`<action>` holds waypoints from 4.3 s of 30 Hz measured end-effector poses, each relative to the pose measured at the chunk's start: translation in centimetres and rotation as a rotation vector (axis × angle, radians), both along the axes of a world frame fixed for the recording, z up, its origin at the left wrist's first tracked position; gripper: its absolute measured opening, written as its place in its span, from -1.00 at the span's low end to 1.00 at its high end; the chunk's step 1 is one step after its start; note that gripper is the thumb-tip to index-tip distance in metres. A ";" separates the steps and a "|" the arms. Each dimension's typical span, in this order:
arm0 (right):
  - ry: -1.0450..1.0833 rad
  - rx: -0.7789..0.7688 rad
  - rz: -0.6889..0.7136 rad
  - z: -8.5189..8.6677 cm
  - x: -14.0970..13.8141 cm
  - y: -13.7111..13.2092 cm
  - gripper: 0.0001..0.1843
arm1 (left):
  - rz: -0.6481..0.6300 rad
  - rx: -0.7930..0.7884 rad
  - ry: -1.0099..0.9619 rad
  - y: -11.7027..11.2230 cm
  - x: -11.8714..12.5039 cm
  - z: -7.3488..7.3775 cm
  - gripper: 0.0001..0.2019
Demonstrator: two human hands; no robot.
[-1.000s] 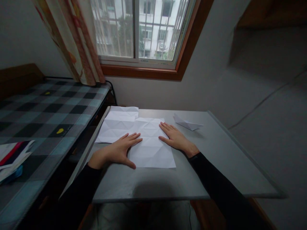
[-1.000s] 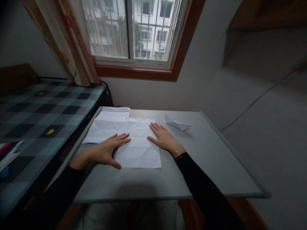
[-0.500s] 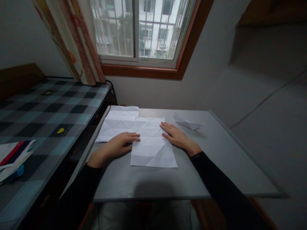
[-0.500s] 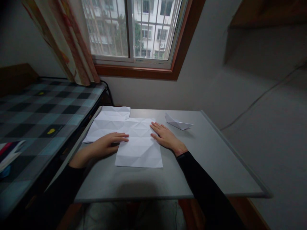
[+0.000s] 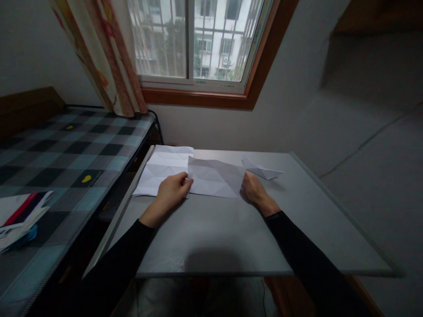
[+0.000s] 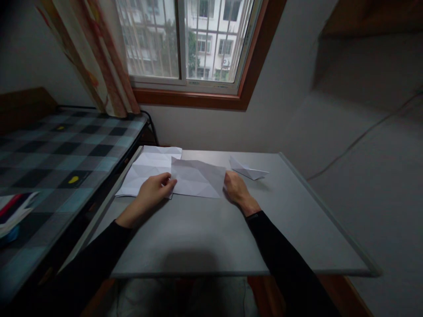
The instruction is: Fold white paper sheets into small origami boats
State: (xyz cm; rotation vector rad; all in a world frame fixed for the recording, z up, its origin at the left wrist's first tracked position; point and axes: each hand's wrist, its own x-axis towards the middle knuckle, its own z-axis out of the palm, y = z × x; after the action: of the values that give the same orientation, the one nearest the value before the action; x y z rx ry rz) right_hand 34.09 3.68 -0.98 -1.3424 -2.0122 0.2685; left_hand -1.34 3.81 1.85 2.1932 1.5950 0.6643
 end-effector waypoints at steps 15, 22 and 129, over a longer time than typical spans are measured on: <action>-0.069 0.315 0.168 1.3 -5.0 -2.5 -0.39 | -0.425 0.261 0.272 0.8 1.0 -4.4 -0.44; -0.386 -0.087 0.203 -1.8 -6.3 -2.0 -0.18 | -0.434 0.172 0.318 0.5 0.5 -4.7 -0.41; -0.210 0.084 0.387 0.9 -2.7 -1.4 -0.38 | -0.386 0.404 0.126 0.5 0.0 -2.0 -0.83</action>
State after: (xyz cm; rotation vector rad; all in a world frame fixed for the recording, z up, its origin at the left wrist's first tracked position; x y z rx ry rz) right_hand 31.43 2.24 -0.10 -0.9541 -2.4280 0.2201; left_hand -1.38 4.31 -0.19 2.7834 1.1042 0.7917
